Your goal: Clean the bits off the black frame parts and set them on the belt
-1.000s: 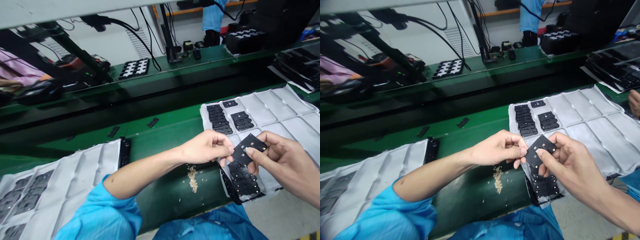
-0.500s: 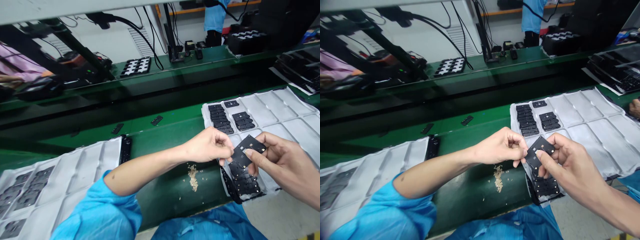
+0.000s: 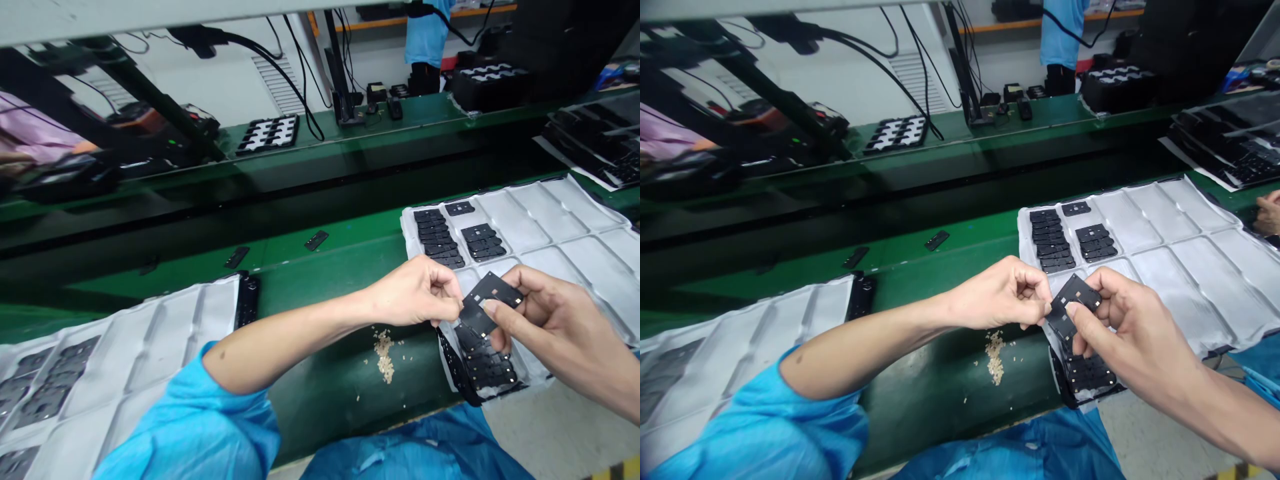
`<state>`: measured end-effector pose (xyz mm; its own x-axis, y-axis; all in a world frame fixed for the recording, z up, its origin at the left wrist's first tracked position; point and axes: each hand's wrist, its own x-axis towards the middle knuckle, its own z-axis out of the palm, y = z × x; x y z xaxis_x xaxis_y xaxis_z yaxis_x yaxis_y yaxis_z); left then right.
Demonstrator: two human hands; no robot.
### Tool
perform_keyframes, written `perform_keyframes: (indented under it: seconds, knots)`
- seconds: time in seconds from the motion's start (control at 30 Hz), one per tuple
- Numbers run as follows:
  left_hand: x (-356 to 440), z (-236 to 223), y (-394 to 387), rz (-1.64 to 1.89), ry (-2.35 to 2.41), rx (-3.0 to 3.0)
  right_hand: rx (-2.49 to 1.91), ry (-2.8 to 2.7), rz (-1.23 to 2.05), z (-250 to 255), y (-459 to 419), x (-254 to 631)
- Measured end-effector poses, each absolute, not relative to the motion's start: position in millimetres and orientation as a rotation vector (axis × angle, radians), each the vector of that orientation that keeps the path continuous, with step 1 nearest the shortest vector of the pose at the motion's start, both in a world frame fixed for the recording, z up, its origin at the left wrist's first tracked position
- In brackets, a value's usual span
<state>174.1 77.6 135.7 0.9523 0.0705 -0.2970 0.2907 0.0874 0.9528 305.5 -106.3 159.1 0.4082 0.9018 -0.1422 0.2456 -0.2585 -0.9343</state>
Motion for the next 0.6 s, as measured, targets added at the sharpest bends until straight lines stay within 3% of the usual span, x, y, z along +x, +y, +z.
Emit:
perform_keyframes:
  seconds: [0.6]
  knots:
    - [184, 130, 92, -0.319, 0.293, 1.392, -1.649, -0.884, 0.947, 143, -104, 319]
